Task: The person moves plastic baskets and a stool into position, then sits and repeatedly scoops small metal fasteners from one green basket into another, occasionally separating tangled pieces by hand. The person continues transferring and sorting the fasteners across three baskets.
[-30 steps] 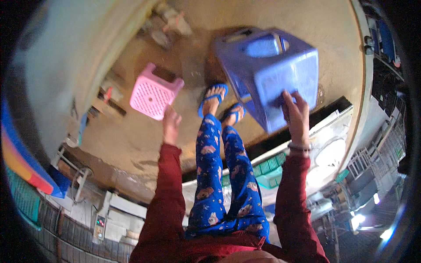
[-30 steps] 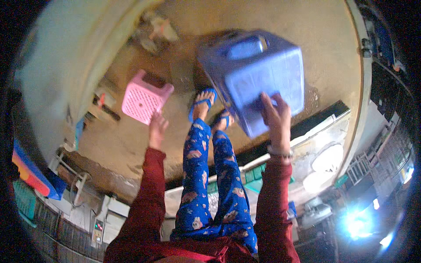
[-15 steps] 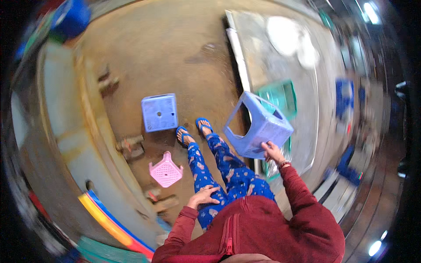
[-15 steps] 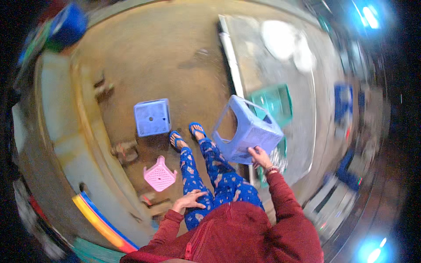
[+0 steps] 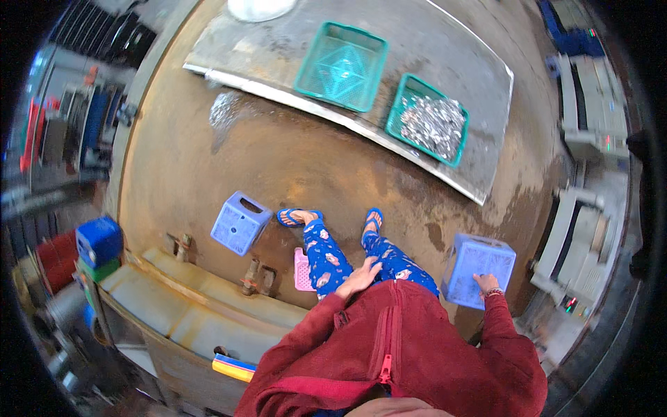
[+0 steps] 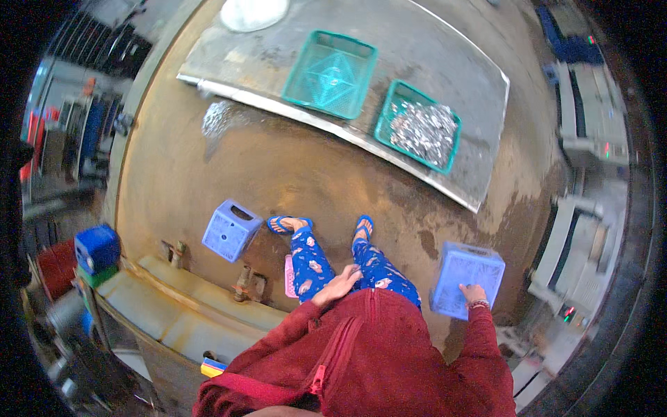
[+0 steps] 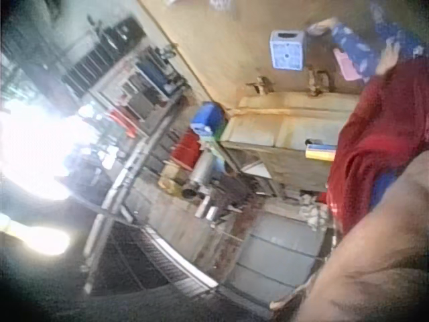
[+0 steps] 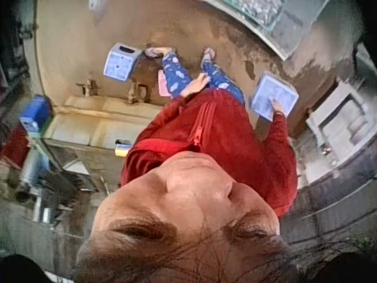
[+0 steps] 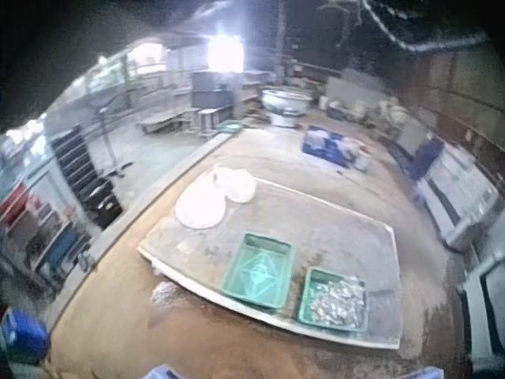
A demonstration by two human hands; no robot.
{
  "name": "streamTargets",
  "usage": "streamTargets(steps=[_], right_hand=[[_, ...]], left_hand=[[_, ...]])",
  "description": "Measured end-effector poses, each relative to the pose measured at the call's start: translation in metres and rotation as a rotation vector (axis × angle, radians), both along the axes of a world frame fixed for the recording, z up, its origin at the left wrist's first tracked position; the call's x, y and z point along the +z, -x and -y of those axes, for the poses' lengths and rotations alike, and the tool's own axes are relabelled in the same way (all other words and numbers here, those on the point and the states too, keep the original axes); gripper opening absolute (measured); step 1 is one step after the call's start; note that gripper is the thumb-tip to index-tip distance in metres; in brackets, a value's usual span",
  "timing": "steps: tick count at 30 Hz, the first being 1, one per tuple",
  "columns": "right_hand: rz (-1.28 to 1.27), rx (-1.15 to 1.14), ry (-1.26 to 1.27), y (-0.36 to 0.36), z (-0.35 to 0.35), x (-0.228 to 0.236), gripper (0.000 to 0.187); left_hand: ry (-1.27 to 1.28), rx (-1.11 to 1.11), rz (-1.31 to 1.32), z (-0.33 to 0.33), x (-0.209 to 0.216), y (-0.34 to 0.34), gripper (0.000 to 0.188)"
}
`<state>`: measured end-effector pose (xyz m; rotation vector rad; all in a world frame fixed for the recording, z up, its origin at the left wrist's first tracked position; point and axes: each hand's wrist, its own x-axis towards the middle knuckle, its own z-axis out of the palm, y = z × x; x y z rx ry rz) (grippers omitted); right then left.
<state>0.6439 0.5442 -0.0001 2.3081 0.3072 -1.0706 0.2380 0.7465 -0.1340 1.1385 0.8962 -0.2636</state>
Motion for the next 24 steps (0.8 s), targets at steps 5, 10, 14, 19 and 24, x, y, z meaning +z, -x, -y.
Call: streamTargets(steps=[5,10,14,19,24], right_hand=[[0.087,-0.154,0.154,0.005,0.180,-0.003,0.059],[-0.129,-0.287,0.087,0.046,0.237,0.009,0.071],[-0.172,-0.465,0.001,0.091,0.242,-0.007,0.077],[-0.173,-0.711,-0.108,0.160,0.206,-0.045,0.081],[0.071,-0.902,-0.220,0.224,0.142,-0.061,0.078]], left_hand=[[-0.129,-0.786,0.038,0.049,-0.028,-0.107,0.061],[0.405,-0.495,0.072,0.040,-0.030,-0.108,0.049],[-0.042,-0.805,0.325,0.015,-0.034,-0.116,0.045],[-0.122,-1.245,0.346,-0.044,-0.020,-0.147,0.043],[-0.118,-1.277,0.491,-0.139,0.005,-0.152,0.038]])
